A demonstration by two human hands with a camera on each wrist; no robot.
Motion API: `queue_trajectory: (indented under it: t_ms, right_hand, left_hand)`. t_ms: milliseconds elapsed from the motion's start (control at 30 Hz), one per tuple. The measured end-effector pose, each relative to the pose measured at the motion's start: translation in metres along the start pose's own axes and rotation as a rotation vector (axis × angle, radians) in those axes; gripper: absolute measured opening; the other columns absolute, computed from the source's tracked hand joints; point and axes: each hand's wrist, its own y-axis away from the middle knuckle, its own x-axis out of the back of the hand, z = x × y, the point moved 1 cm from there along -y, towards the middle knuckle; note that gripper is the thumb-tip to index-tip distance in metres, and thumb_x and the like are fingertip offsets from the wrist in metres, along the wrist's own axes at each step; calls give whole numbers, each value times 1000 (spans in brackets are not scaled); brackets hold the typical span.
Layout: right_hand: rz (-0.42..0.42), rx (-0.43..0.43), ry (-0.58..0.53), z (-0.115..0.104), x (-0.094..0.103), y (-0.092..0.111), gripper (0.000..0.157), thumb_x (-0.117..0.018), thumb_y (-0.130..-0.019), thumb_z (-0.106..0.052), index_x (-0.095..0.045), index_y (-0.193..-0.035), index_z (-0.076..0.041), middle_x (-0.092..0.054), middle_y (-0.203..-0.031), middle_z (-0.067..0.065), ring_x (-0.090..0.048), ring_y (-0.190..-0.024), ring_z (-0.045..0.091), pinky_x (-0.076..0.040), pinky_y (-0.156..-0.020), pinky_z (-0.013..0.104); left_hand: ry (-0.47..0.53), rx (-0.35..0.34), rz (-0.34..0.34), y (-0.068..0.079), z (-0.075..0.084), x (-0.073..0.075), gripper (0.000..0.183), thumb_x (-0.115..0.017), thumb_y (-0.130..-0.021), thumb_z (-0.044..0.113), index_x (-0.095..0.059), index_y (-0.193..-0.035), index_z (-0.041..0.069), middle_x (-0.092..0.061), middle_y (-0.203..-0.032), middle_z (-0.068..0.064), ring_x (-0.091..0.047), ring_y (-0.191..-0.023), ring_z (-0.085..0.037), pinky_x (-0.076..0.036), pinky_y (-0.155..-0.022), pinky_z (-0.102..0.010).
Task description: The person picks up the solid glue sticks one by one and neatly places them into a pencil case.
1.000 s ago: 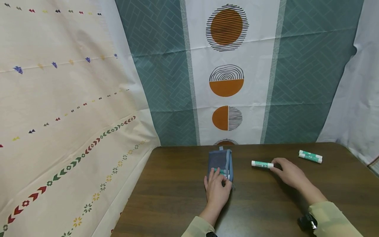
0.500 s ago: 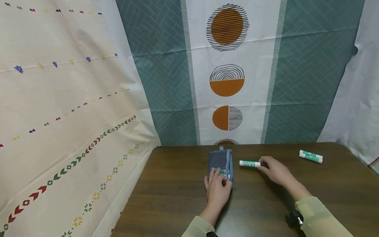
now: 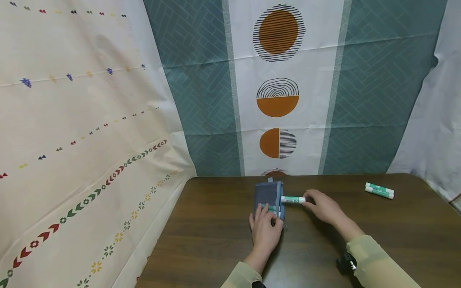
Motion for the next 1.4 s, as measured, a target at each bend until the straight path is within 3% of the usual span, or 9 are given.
queue_trajectory:
  t_ms: [300,933,1400]
  right_hand:
    - [-21,-14,-1,-14,-9,-10,19,-79,-103,-22,-71,-113,-7,-72,-115,14,-66,-101,30,-57,-89,59]
    - [-82,-27,1,-36,-32,-24,19,-78,-103,-21,-72,-114,-6,-72,-115,13,-67,-101,29,-58,-92,58]
    - [-91,23,11,-50,-42,-29,28,-74,-106,-20,-75,-127,-2,-69,-139,24,-64,-133,45,-52,-107,64]
  left_hand:
    - [-12,-2,-7,-1,-2,-1,21,-66,-92,16,-63,-71,22,-64,-155,-13,-44,-158,-37,-20,-124,-77]
    - [-26,2,-23,-1,2,1,19,-67,-90,16,-64,-72,21,-64,-156,-13,-44,-157,-37,-20,-124,-78]
    - [-37,-9,-17,-3,0,0,19,-65,-91,17,-63,-72,22,-65,-155,-12,-45,-157,-36,-21,-124,-78]
